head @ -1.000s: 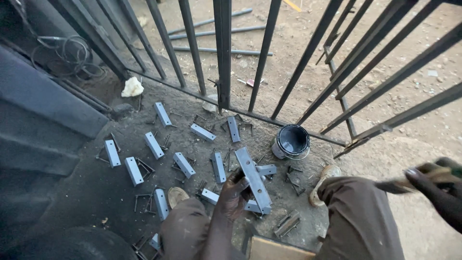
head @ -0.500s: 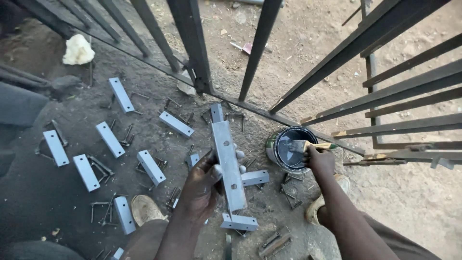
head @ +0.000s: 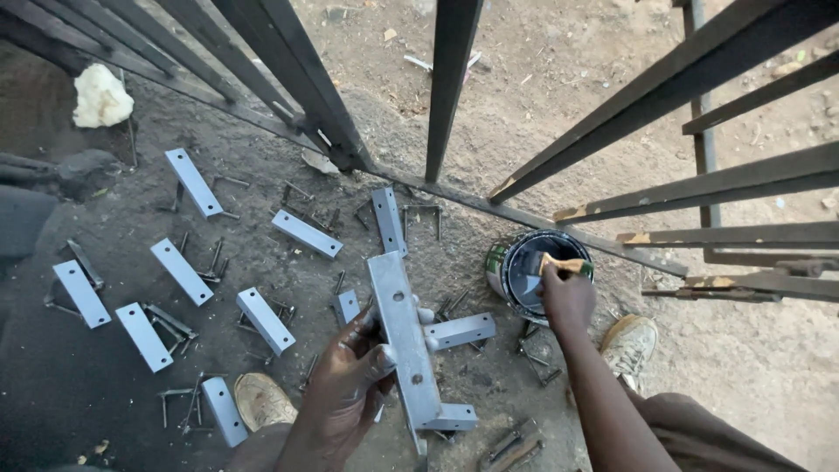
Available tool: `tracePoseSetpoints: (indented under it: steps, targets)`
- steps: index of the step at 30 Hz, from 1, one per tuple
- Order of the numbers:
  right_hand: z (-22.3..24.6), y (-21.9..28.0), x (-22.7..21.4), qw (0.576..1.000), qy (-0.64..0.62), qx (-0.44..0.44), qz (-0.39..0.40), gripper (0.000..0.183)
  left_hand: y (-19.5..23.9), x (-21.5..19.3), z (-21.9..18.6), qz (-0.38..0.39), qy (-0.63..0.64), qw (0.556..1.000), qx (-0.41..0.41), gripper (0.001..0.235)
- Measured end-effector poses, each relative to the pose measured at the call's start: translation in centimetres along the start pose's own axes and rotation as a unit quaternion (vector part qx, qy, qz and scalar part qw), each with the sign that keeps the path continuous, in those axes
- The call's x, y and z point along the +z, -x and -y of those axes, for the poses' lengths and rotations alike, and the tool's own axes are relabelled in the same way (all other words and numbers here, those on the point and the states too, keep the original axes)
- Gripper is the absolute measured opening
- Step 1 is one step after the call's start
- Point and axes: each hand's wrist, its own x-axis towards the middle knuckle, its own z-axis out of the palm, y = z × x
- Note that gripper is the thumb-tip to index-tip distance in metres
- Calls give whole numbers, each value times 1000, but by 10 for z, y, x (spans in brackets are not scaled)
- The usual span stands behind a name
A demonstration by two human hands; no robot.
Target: The person paints several small metal brackets with gray paint using a brush. They repeatedly dip the brush into a paint can, apply paint to each bracket, and place the painted brackets on the ground.
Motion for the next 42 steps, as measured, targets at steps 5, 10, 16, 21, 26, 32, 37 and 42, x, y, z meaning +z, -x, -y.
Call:
tracePoseSetpoints:
  steps: [5, 10, 16, 21, 26, 32, 37, 42]
  targets:
    - [-7, 4, -23, 999, 16, 21, -42, 49, -8, 17, -1, 22, -1, 999, 36, 84]
    - [-8, -31, 11, 999, 9, 2, -41, 36, -1, 11, 7, -8, 19, 1000, -12, 89]
    - [1, -33, 10, 996, 71, 0, -54, 45, 10, 3, 8, 4, -3, 1000, -8, 86]
    - [8, -17, -5, 965, 237, -42, 108, 45, 5, 19, -3, -10, -24, 999, -24, 94]
    - [1, -18, -2, 919, 372, -61, 114, 52, 6, 26, 0, -10, -12, 999, -37, 94]
    - [-4, 16, -50, 988, 136, -72, -10, 53, -3, 31, -5, -9, 7, 998, -60, 94]
    - [-48, -11, -46, 957, -289, 21, 15, 17, -20, 11, 17, 94, 62, 993, -21, 87]
    - [-98, -23, -55, 828, -544, 69, 113, 12, -14, -1, 14, 176, 82, 981, -22, 92]
